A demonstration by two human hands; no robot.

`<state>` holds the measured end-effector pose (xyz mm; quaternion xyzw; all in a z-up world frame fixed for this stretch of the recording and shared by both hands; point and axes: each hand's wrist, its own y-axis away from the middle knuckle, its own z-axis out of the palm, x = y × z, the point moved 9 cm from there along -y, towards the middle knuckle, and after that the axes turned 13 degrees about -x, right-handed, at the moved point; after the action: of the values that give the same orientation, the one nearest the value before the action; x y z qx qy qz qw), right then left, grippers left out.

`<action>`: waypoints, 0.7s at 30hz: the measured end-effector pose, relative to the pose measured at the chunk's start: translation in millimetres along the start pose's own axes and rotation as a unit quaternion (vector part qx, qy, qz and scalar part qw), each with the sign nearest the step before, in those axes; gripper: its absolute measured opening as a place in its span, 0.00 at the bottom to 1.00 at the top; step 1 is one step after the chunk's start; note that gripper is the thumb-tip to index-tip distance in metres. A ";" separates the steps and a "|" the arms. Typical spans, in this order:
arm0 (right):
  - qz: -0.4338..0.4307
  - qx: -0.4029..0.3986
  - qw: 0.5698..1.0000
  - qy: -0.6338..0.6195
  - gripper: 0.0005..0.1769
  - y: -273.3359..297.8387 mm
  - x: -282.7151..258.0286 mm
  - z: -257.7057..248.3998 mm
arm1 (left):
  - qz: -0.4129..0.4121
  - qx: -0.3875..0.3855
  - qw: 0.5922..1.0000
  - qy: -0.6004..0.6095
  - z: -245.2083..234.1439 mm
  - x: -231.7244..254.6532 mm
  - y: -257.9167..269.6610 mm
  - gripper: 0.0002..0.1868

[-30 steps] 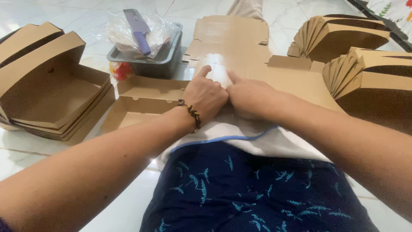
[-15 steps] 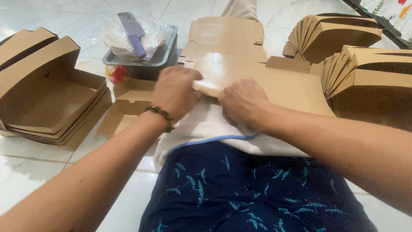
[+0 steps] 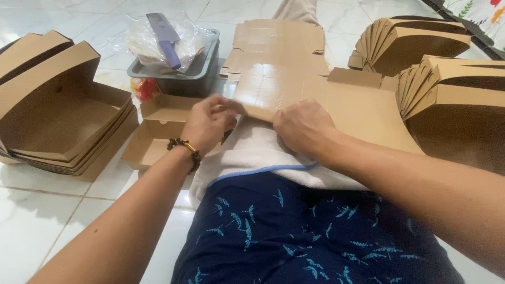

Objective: The person assembles flat cardboard pieces into small rectangular boxes by folding and interlocking the flaps. They handle each piece by hand, fold the sides, and secure the tabs to form the box shape, then place the finished boxes in a stack.

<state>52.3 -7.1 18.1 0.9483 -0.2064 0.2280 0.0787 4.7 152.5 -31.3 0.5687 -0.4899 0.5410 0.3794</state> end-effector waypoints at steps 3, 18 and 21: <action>-0.005 0.005 1.000 0.006 0.09 2.2 -2.1 0.7 | -0.021 0.013 0.999 -0.041 6.7 -2.6 2.3 0.08; -0.007 0.035 0.999 -0.008 0.10 -1.2 -7.5 6.4 | -0.122 0.230 0.921 0.289 19.3 -44.7 -6.7 0.12; 0.008 0.048 0.998 -0.042 0.09 -0.9 -6.3 8.4 | -0.131 0.249 0.912 0.299 18.7 -45.4 -5.4 0.11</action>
<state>50.9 -6.0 7.7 0.9580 -0.2056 0.1985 0.0225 17.5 142.4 -77.9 0.5152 -0.1245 0.7356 0.4219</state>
